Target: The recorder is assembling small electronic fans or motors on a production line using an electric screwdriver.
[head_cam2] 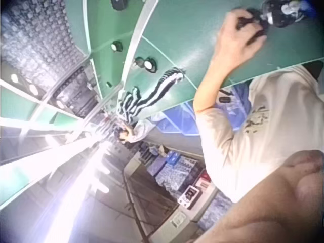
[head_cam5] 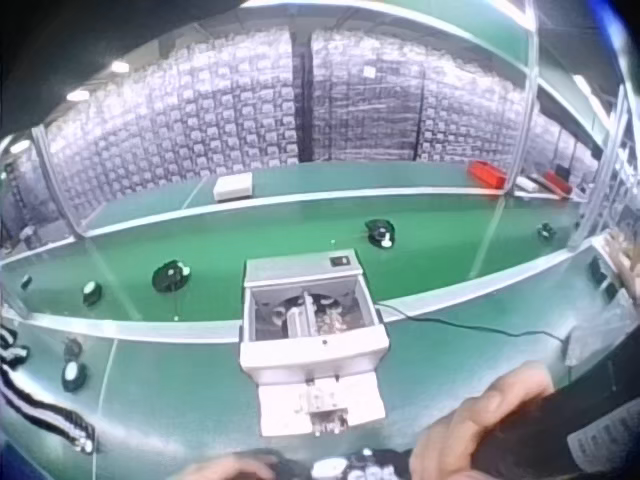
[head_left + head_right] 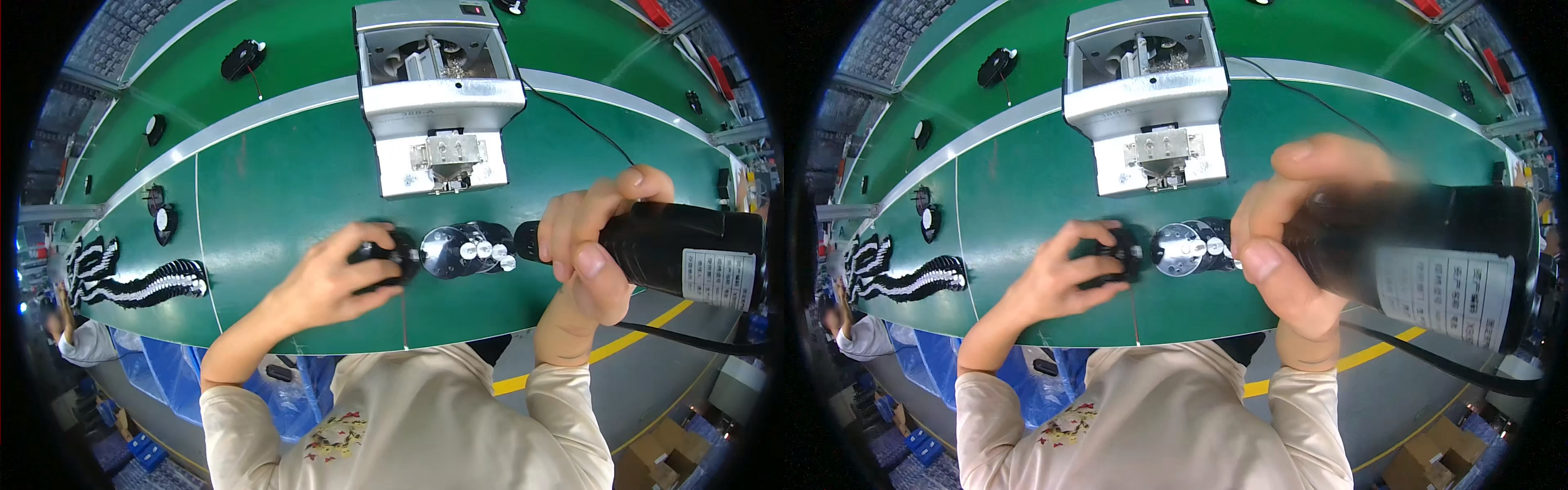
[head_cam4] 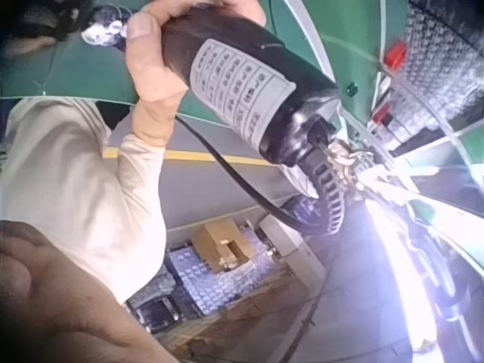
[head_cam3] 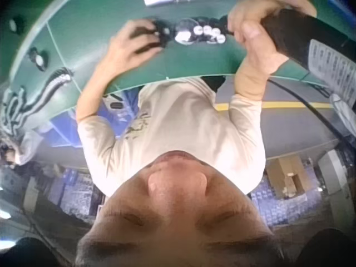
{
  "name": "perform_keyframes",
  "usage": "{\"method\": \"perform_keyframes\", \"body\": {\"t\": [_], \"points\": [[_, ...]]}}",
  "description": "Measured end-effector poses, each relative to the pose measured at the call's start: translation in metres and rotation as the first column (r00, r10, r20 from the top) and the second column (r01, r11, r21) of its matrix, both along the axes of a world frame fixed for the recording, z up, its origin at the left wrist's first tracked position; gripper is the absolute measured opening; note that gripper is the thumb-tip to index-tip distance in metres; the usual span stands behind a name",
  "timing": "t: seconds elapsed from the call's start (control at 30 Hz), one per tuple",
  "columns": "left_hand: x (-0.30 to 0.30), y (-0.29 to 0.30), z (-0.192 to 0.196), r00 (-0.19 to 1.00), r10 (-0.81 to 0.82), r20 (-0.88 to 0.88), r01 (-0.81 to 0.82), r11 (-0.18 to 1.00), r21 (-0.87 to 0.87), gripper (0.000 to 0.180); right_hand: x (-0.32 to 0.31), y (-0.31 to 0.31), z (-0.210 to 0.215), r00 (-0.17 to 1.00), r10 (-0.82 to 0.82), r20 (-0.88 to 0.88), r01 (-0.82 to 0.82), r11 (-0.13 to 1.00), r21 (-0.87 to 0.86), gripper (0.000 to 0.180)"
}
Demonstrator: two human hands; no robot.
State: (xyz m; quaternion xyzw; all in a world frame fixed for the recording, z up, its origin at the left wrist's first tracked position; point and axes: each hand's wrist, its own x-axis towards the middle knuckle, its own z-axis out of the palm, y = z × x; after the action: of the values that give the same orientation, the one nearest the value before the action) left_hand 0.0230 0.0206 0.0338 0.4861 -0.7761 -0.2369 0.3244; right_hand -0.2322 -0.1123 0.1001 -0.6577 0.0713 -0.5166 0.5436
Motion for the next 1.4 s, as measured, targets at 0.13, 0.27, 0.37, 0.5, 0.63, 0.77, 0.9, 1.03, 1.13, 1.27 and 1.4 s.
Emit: {"method": "perform_keyframes", "body": {"t": [0.13, 0.27, 0.37, 0.5, 0.63, 0.77, 0.9, 1.03, 1.13, 1.27, 1.4], "points": [[-0.036, -0.012, -0.012, 0.999, -0.034, -0.030, 0.030, 0.992, -0.125, 0.024, -0.003, 0.002, 0.002, 0.999, -0.018, -0.036, 0.018, 1.000, -0.017, 0.058], [-0.046, -0.018, -0.013, 0.999, -0.047, 0.012, 0.048, 0.987, -0.151, 0.024, -0.002, 0.001, 0.001, 1.000, -0.002, -0.019, 0.002, 1.000, -0.004, 0.058], [-0.049, -0.019, -0.012, 0.997, -0.034, 0.066, 0.044, 0.985, -0.169, 0.024, -0.003, 0.003, 0.002, 1.000, -0.005, -0.015, 0.005, 1.000, 0.022, 0.058], [-0.049, -0.019, -0.011, 0.989, -0.044, 0.142, 0.070, 0.980, -0.186, 0.025, -0.006, 0.003, 0.001, 1.000, -0.005, 0.001, 0.005, 1.000, 0.013, 0.057], [-0.051, -0.021, -0.009, 0.985, -0.054, 0.163, 0.080, 0.984, -0.157, 0.025, -0.015, -0.008, 0.005, 0.997, 0.073, 0.004, -0.073, 0.997, -0.030, 0.057], [-0.057, -0.022, -0.018, 0.993, -0.026, 0.114, 0.047, 0.982, -0.183, 0.021, -0.011, -0.017, 0.010, 0.987, 0.160, 0.018, -0.159, 0.985, -0.072, 0.060], [-0.055, -0.026, -0.023, 0.992, -0.049, 0.119, 0.073, 0.976, -0.205, 0.021, 0.016, -0.011, 0.021, 0.995, 0.078, 0.061, -0.077, 0.997, -0.021, 0.060], [-0.035, -0.027, -0.028, 0.986, -0.140, 0.091, 0.152, 0.977, -0.150, 0.028, 0.041, -0.018, 0.028, 0.998, -0.017, 0.055, 0.018, 1.000, -0.015, 0.058], [-0.025, -0.024, -0.026, 0.984, -0.154, 0.091, 0.166, 0.976, -0.140, 0.030, 0.054, -0.023, 0.029, 0.999, -0.036, 0.008, 0.036, 0.999, -0.016, 0.056], [-0.022, -0.022, -0.026, 0.987, -0.145, 0.064, 0.153, 0.978, -0.139, 0.028, 0.065, -0.025, 0.027, 0.998, -0.041, -0.048, 0.037, 0.997, -0.071, 0.053], [-0.023, -0.020, -0.027, 0.989, -0.139, 0.039, 0.144, 0.979, -0.142, 0.026, 0.080, -0.025, 0.026, 0.998, 0.021, -0.056, -0.024, 0.998, -0.055, 0.052]]}}
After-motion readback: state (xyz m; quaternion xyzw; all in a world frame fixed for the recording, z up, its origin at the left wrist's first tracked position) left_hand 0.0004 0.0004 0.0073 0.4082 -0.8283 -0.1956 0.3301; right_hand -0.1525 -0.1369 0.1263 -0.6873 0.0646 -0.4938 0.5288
